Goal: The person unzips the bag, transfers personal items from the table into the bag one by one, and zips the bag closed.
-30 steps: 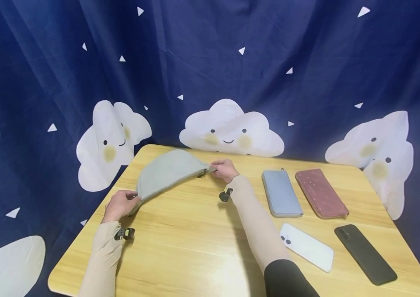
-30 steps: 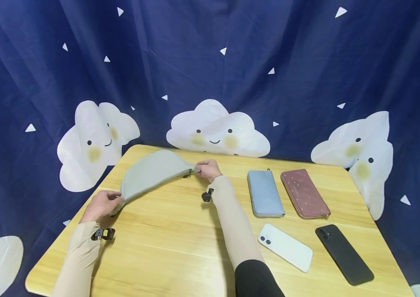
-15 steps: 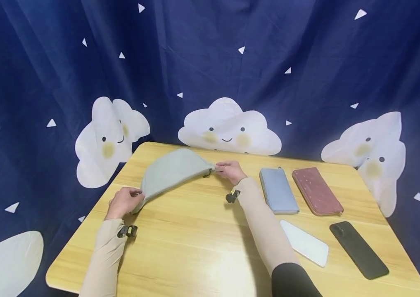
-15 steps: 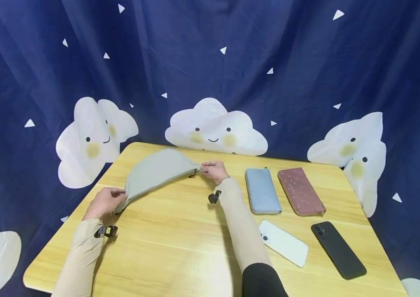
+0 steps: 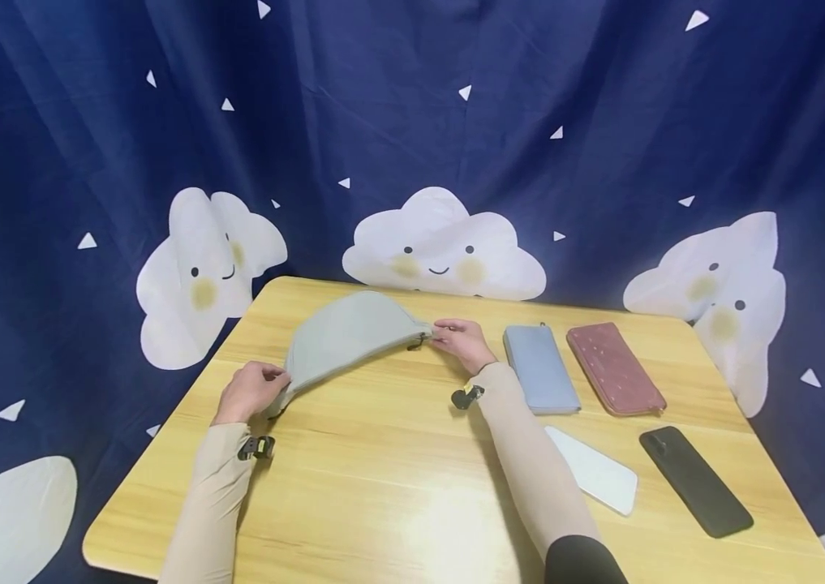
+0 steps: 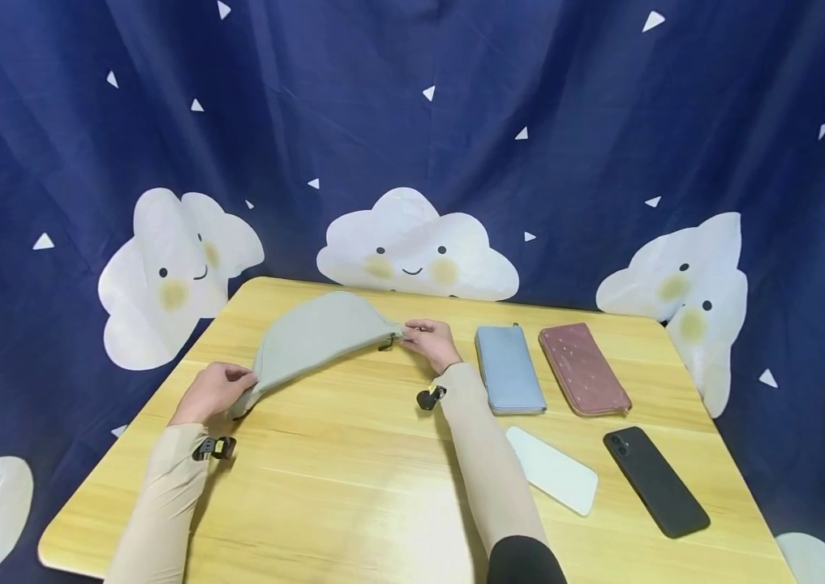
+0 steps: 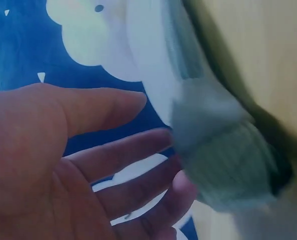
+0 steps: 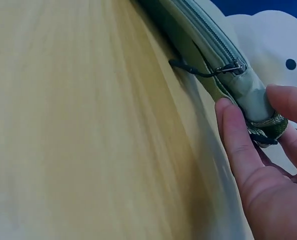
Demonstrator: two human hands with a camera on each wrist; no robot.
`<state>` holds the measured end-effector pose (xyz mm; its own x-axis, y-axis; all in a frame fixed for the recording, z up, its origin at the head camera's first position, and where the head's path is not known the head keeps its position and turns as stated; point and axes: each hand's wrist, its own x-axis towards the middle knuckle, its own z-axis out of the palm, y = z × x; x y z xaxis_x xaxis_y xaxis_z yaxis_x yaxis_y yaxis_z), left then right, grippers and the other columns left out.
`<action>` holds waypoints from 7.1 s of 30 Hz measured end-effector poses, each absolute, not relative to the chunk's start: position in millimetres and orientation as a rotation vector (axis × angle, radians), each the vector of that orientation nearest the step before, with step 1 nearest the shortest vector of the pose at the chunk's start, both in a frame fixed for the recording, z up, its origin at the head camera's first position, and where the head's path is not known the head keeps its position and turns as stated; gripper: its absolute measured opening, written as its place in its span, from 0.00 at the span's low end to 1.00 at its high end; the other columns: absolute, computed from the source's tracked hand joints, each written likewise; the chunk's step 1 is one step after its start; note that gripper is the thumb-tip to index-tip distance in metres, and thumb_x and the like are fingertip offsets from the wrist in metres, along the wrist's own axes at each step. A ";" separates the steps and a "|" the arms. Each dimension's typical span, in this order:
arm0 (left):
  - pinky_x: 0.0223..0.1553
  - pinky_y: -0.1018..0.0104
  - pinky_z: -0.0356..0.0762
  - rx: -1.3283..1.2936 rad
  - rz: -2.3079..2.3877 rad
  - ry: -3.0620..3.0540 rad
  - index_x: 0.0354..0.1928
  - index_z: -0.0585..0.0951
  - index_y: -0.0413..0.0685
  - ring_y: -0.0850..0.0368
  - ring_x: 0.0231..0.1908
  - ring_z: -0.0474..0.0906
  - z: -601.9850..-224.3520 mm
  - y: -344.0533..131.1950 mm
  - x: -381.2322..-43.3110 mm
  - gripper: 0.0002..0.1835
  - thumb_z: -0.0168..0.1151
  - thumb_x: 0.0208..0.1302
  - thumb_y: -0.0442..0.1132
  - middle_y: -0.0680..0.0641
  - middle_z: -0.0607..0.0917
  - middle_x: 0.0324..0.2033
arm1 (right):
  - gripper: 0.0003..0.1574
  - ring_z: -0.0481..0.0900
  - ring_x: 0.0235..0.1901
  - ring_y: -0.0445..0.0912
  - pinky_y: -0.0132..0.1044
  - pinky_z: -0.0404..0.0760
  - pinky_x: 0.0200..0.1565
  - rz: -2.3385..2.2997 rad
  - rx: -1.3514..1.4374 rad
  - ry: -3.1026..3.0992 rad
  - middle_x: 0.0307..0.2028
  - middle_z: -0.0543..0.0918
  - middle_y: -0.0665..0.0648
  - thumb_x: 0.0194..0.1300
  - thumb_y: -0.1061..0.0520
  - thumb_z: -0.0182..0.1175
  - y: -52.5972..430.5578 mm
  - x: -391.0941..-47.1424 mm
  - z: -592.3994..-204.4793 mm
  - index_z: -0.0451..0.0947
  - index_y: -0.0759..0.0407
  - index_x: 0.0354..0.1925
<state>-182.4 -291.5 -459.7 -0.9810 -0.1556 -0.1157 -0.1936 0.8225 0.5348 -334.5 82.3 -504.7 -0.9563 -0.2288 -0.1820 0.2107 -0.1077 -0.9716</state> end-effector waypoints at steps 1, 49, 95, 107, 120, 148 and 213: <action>0.50 0.41 0.78 -0.283 0.874 2.942 0.59 0.84 0.42 0.36 0.54 0.83 -458.0 -290.1 -183.9 0.24 0.55 0.74 0.51 0.35 0.87 0.54 | 0.26 0.85 0.56 0.57 0.42 0.82 0.62 -2.156 -0.025 1.872 0.62 0.76 0.72 0.72 0.70 0.58 83.2 -333.6 -505.7 0.70 0.78 0.65; 0.78 0.39 0.52 0.148 1.653 2.274 0.81 0.51 0.38 0.35 0.80 0.52 -492.1 -81.4 -264.0 0.36 0.45 0.82 0.49 0.35 0.55 0.80 | 0.28 0.92 0.39 0.49 0.51 0.83 0.59 -2.252 -0.110 2.064 0.53 0.83 0.79 0.69 0.66 0.64 102.9 -313.4 -490.2 0.73 0.77 0.64; 0.38 0.73 0.86 -0.169 2.295 1.799 0.57 0.80 0.24 0.62 0.31 0.89 -507.0 -81.3 -273.5 0.17 0.63 0.70 0.29 0.48 0.91 0.30 | 0.29 0.90 0.35 0.41 0.40 0.86 0.54 -2.277 -0.022 1.981 0.55 0.82 0.79 0.68 0.70 0.64 105.1 -315.7 -493.8 0.72 0.77 0.64; 0.36 0.73 0.86 -0.167 2.274 1.797 0.58 0.78 0.21 0.63 0.29 0.89 -508.2 -83.2 -273.8 0.18 0.62 0.71 0.29 0.50 0.90 0.27 | 0.28 0.90 0.35 0.42 0.40 0.86 0.54 -2.288 0.003 1.983 0.53 0.83 0.78 0.68 0.70 0.63 104.5 -317.4 -497.8 0.72 0.78 0.64; 0.37 0.72 0.86 -0.164 2.266 1.804 0.57 0.77 0.20 0.62 0.29 0.89 -505.9 -85.1 -272.2 0.18 0.60 0.72 0.29 0.49 0.91 0.27 | 0.25 0.91 0.35 0.45 0.35 0.87 0.49 -2.344 0.023 1.961 0.46 0.86 0.70 0.68 0.71 0.63 104.8 -316.6 -497.3 0.73 0.81 0.61; 0.36 0.73 0.86 -0.166 2.242 1.822 0.56 0.79 0.22 0.62 0.28 0.89 -504.0 -86.5 -272.6 0.17 0.61 0.71 0.28 0.47 0.91 0.28 | 0.23 0.91 0.43 0.60 0.49 0.84 0.57 -2.467 0.114 1.991 0.36 0.88 0.54 0.66 0.71 0.65 112.3 -319.4 -501.2 0.76 0.79 0.58; 0.37 0.72 0.86 -0.167 2.199 1.854 0.57 0.80 0.23 0.61 0.29 0.89 -508.1 -86.1 -272.2 0.17 0.61 0.70 0.27 0.46 0.91 0.30 | 0.26 0.91 0.34 0.47 0.48 0.84 0.56 -2.589 0.230 1.908 0.39 0.84 0.57 0.65 0.72 0.65 124.0 -324.9 -504.7 0.73 0.83 0.59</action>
